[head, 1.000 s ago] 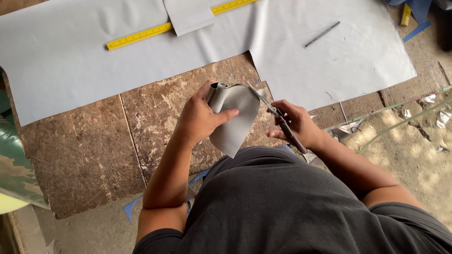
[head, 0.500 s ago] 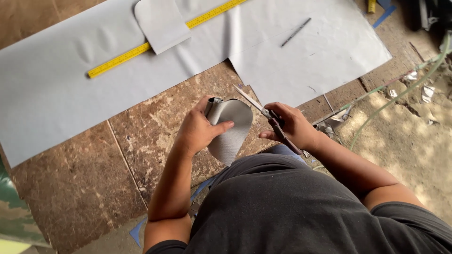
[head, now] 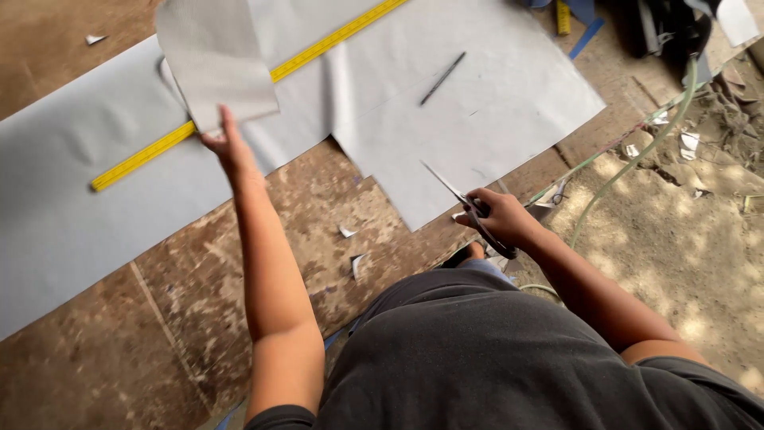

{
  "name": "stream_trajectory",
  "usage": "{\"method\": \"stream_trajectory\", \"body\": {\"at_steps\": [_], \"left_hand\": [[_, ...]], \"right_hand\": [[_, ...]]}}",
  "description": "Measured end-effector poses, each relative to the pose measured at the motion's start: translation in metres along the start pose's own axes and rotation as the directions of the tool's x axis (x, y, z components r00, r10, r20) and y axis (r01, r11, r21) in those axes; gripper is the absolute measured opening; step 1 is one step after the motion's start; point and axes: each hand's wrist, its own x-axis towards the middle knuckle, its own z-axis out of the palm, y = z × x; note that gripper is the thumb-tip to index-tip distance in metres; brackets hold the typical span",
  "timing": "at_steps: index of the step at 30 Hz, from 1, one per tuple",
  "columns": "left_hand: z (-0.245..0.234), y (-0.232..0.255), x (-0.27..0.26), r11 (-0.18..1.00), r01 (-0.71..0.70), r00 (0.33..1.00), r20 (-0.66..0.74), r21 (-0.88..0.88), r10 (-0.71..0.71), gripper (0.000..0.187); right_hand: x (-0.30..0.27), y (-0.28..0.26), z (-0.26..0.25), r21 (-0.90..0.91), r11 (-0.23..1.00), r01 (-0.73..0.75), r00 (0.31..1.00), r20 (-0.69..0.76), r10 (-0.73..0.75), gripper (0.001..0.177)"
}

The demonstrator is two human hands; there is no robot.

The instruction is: The person measures and marks a large sheet of grey material on a wooden table using a yellow ruler and a pencil. They then use scissors to cut the material along the marked lines, separating smaller rectangular pieces from the main sheet.

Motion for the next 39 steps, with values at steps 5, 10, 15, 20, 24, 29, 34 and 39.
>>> {"method": "stream_trajectory", "body": {"at_steps": [5,10,15,20,24,29,34,39], "left_hand": [[0.144,-0.067,-0.146,0.896,-0.382,0.89,0.353,0.228,0.29,0.064],[0.271,-0.101,-0.293,0.846,-0.51,0.621,0.747,0.156,0.237,0.04],[0.352,-0.145,-0.374,0.579,-0.775,0.345,0.937,0.252,0.054,0.035],[0.39,-0.16,-0.406,0.458,-0.836,0.372,0.926,0.302,0.069,0.048],[0.393,-0.152,-0.414,0.359,-0.881,0.382,0.911,0.308,0.157,0.055],[0.397,-0.19,-0.415,0.232,-0.946,0.303,0.864,0.224,0.402,0.02],[0.4,-0.195,-0.42,0.17,-0.96,0.28,0.79,0.222,0.545,0.012],[0.402,-0.186,-0.425,0.178,-0.954,0.3,0.76,0.241,0.576,0.008]], "right_hand": [[0.037,0.112,-0.064,0.111,0.964,-0.244,0.966,-0.063,0.251,0.059],[0.044,0.237,-0.132,0.298,0.881,-0.368,0.917,-0.043,0.398,0.065],[0.047,0.297,-0.179,0.503,0.752,-0.426,0.892,0.094,0.443,0.048],[0.085,0.302,-0.2,0.477,0.793,-0.379,0.925,0.227,0.305,0.041],[0.106,0.291,-0.201,0.44,0.825,-0.355,0.925,0.295,0.241,0.044],[0.112,0.292,-0.189,0.4,0.838,-0.371,0.914,0.316,0.254,0.051],[0.129,0.299,-0.179,0.362,0.866,-0.344,0.916,0.334,0.224,0.058],[0.121,0.276,-0.185,0.386,0.872,-0.303,0.949,0.209,0.237,0.052]]}}
